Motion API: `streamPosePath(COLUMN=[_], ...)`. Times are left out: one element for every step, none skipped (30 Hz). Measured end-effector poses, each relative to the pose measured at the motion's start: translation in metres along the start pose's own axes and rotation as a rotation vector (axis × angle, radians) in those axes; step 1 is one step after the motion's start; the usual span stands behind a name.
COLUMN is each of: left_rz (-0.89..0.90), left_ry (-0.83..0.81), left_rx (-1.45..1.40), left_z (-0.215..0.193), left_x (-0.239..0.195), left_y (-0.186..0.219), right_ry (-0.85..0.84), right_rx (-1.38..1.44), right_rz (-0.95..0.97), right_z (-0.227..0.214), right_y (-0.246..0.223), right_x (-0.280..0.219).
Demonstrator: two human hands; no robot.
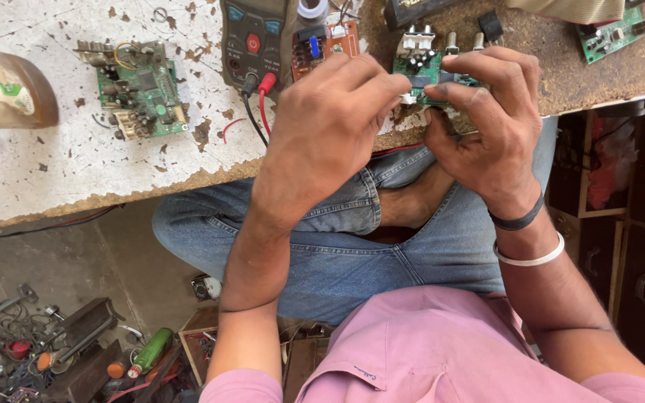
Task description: The person uses a screwdriver to adjust components on a small green circuit board and connects a ribbon cable to it. They also handle a multimeter and other electronic parts on a cluttered workbench.
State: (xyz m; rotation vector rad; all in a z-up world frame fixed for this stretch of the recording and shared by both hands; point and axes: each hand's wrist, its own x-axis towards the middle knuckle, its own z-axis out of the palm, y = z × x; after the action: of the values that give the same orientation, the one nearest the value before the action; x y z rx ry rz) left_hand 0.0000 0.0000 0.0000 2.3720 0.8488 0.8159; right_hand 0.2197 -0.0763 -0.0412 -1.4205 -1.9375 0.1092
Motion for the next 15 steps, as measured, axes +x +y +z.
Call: streamPosePath(left_rz=[-0.002,-0.004,-0.006,-0.012,-0.018,-0.024,-0.026,-0.029,-0.029,-0.031,-0.037,-0.043,-0.046,-0.05,-0.052], left_ry=[0.003,0.006,0.009,0.006,0.003,0.001,0.001,0.001,0.002,0.004,0.005,0.007,0.016,0.024,0.033], left_rx=[0.016,0.031,0.048,0.056,0.065,0.073,0.076,0.08,0.084,0.084,0.085,0.086,0.073,0.06,0.049], left_z=[0.003,0.005,0.007,0.008,0.009,0.01,0.011,0.012,0.013,0.013,0.013,0.013,0.014,0.015,0.015], left_x=[0.001,0.001,0.002,0.002,0.002,0.003,0.002,0.001,0.002,0.002,0.002,0.002,0.002,0.002,0.002], left_y=[0.001,0.001,0.002,0.002,0.003,0.003,0.003,0.003,0.003,0.002,0.001,0.0,0.0,0.0,-0.001], right_ry=[-0.008,-0.017,-0.022,-0.026,-0.03,-0.036,-0.045,-0.054,-0.054,-0.054,-0.056,-0.053,-0.051,-0.049,-0.048], right_rx=[0.0,-0.001,-0.02,-0.039,-0.058,-0.055,-0.05,-0.045,-0.037,-0.029,-0.019,-0.015,-0.012,-0.008,-0.012], right_rz=[0.007,0.013,-0.02,-0.053,-0.087,-0.093,-0.099,-0.104,-0.097,-0.09,-0.084,-0.082,-0.08,-0.077,-0.081], right_z=[0.0,0.0,0.001,0.002,0.003,0.003,0.003,0.003,0.003,0.003,0.003,0.003,0.003,0.002,0.002], right_y=[0.0,0.0,0.001,0.002,0.002,0.002,0.002,0.001,0.001,0.001,0.001,0.001,0.0,0.0,0.0], right_x=[0.0,0.001,0.002,0.003,0.005,0.006,0.005,0.005,0.005,0.005,0.006,0.006,0.006,0.006,0.007])
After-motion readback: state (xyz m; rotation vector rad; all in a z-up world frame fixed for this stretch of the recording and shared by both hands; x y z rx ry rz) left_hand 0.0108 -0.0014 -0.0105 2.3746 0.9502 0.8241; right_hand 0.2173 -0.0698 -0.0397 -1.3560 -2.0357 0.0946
